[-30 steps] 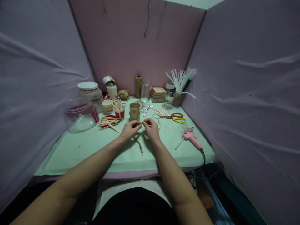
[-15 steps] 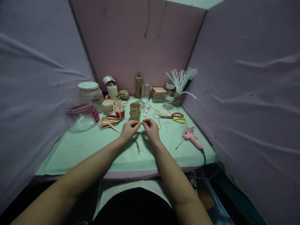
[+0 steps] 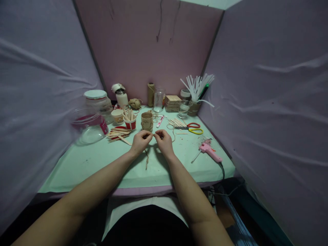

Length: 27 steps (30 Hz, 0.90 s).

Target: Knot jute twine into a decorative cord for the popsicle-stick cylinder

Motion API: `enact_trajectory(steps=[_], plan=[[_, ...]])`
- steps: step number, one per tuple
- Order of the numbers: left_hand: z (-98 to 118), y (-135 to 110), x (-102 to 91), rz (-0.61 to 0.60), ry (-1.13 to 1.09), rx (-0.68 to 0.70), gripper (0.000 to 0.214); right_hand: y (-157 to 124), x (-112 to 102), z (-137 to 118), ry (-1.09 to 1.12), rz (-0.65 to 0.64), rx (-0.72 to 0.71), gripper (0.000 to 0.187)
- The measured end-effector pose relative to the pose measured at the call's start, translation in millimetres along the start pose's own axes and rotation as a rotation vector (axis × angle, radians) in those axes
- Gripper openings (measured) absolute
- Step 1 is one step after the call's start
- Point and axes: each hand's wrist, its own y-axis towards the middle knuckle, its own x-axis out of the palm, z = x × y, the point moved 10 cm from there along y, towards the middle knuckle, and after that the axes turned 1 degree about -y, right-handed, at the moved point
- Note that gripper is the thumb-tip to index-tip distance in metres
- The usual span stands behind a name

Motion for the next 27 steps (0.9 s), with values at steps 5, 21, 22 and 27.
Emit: enact_trajectory(steps=[5, 21, 22, 27], plan=[[4.2, 0.0, 2.3, -0.033, 0.002, 0.029, 0.015, -0.3, -0.5, -1.2, -0.002, 0.000, -0.008, 0.018], [6.5, -1.2, 0.0, 0.009, 0.045, 0.108, 0.018, -5.5, -6.5, -26.2, -0.197, 0.052, -0.171, 0.015], [7.8, -1.7, 1.3, 0.001, 0.058, 0.127, 0.018, -5.4, -7.3, -25.4, -0.190, 0.059, -0.165, 0.015], [9.7, -4.0, 8.8, -0.027, 0.152, 0.193, 0.019, -4.2, -12.0, -18.9, -0.166, 0.102, -0.122, 0.015]])
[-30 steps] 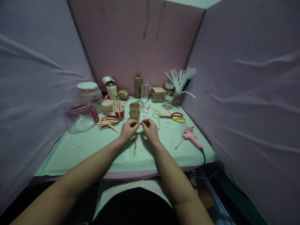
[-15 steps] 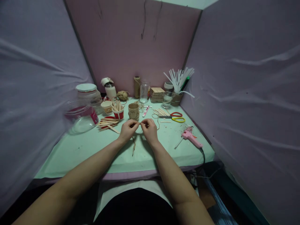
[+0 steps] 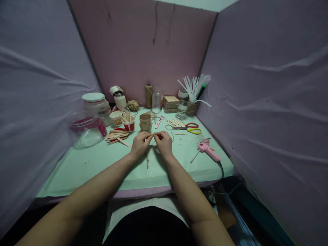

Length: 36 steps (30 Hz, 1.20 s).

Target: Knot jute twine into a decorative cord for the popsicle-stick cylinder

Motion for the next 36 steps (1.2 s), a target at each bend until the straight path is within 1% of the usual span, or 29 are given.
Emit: enact_trajectory(steps=[4, 8, 12, 16, 19, 21, 22, 24, 26, 27, 28, 29, 30, 34, 36], plan=[[3.7, -1.2, 4.2, -0.018, 0.050, 0.047, 0.022, 0.4, 0.6, 13.7, 0.043, 0.003, 0.113, 0.018], [6.9, -2.5, 5.6, -0.029, 0.082, 0.078, 0.024, -1.1, 6.6, 26.9, 0.136, -0.043, 0.238, 0.021], [6.3, -2.9, 7.8, -0.055, 0.093, 0.064, 0.023, -1.2, 10.8, 28.7, 0.134, -0.080, 0.245, 0.022], [2.7, -1.0, 4.4, -0.036, -0.008, -0.015, 0.020, -0.3, 12.2, 25.7, 0.085, -0.084, 0.195, 0.020], [-8.2, 0.7, 1.1, 0.003, -0.115, -0.143, 0.016, 0.1, 12.8, 18.0, 0.032, -0.086, 0.118, 0.017], [-24.0, -0.1, 3.3, 0.020, -0.262, -0.290, 0.014, -0.1, 13.4, 11.1, 0.009, -0.096, 0.062, 0.016], [-34.2, -2.0, 7.8, 0.015, -0.380, -0.388, 0.013, -0.4, 13.5, 7.1, 0.000, -0.100, 0.034, 0.016], [-51.9, -9.1, 25.6, -0.051, -0.665, -0.602, 0.014, -1.1, 13.2, -1.6, -0.014, -0.106, -0.026, 0.015], [-56.5, -17.3, 46.4, -0.182, -0.913, -0.766, 0.015, -1.9, 12.6, -9.4, -0.023, -0.107, -0.081, 0.013], [-55.0, -19.9, 52.9, -0.239, -0.995, -0.808, 0.016, -2.2, 12.4, -11.8, -0.025, -0.108, -0.097, 0.013], [-52.8, -20.7, 55.8, -0.273, -1.046, -0.819, 0.017, -2.4, 12.5, -12.7, -0.024, -0.110, -0.102, 0.013], [-51.1, -19.8, 55.2, -0.277, -1.063, -0.806, 0.018, -2.5, 12.7, -12.3, -0.017, -0.113, -0.097, 0.013], [-50.2, -17.6, 51.9, -0.254, -1.049, -0.773, 0.019, -2.5, 13.0, -11.0, -0.007, -0.118, -0.085, 0.013], [-50.7, -8.1, 28.3, -0.074, -0.783, -0.589, 0.026, -1.9, 12.7, -6.0, 0.028, -0.114, -0.041, 0.014], [-49.6, -5.8, 22.8, -0.040, -0.674, -0.519, 0.027, -1.5, 12.0, -6.2, 0.036, -0.110, -0.041, 0.016]])
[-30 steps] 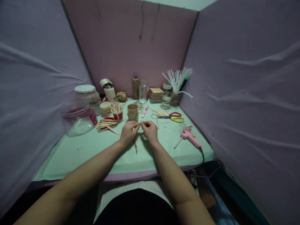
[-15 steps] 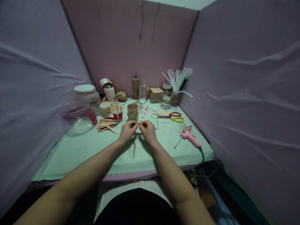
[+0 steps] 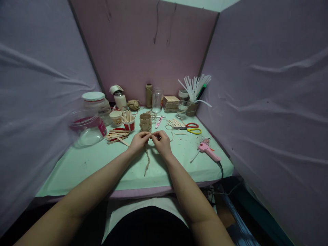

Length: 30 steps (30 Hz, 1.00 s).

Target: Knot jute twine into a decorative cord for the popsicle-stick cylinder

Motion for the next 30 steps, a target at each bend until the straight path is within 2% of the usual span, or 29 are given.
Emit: enact_trajectory(steps=[7, 10, 15, 17, 20, 22, 25, 30], plan=[[5.3, -0.4, 4.2, -0.043, 0.086, 0.079, 0.020, 2.4, -1.2, 17.4, 0.100, 0.014, 0.120, 0.020], [10.0, -2.3, 5.0, -0.033, 0.211, 0.098, 0.014, 2.5, -1.9, 28.7, 0.128, 0.031, 0.192, 0.019], [12.7, -3.8, 11.5, -0.069, 0.343, 0.102, 0.011, -1.1, -11.5, 51.8, 0.293, 0.150, 0.384, 0.020], [10.5, -3.5, 10.9, -0.063, 0.322, 0.077, 0.011, -1.7, -8.4, 57.1, 0.363, 0.128, 0.442, 0.023], [4.8, -3.0, 7.9, -0.042, 0.222, 0.028, 0.014, -2.3, 2.2, 58.5, 0.416, 0.026, 0.499, 0.029], [2.6, -2.7, 6.6, -0.035, 0.149, 0.020, 0.019, -3.0, 7.2, 55.5, 0.416, -0.033, 0.507, 0.031], [0.6, -2.1, 5.3, -0.027, 0.121, 0.029, 0.022, -1.8, 6.9, 45.9, 0.362, -0.063, 0.443, 0.030], [3.7, -2.3, 6.0, -0.044, 0.250, 0.057, 0.021, 0.8, -0.7, 38.2, 0.229, -0.007, 0.338, 0.027]])
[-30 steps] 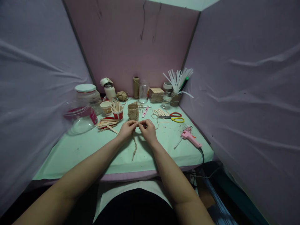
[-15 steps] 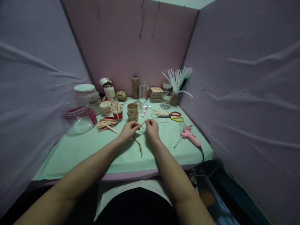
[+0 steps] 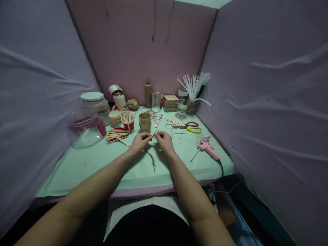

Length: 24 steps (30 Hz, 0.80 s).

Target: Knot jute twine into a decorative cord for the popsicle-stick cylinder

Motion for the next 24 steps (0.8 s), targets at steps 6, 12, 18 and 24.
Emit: enact_trajectory(steps=[6, 12, 18, 24], plan=[[11.4, -2.3, 1.4, -0.017, 0.076, 0.021, 0.017, 2.7, -4.7, 9.2, 0.116, 0.067, 0.028, 0.029], [-1.6, -3.4, 4.5, -0.029, -0.138, -0.105, 0.022, 3.6, 2.1, 6.2, 0.113, -0.059, 0.036, 0.031], [4.4, -6.0, 2.9, -0.001, -0.159, -0.113, 0.022, -0.7, 2.2, -3.0, 0.093, -0.039, 0.026, 0.033], [4.3, -4.4, -6.9, 0.099, -0.185, -0.090, 0.020, -1.6, 6.1, -4.2, 0.052, -0.069, 0.001, 0.034]])
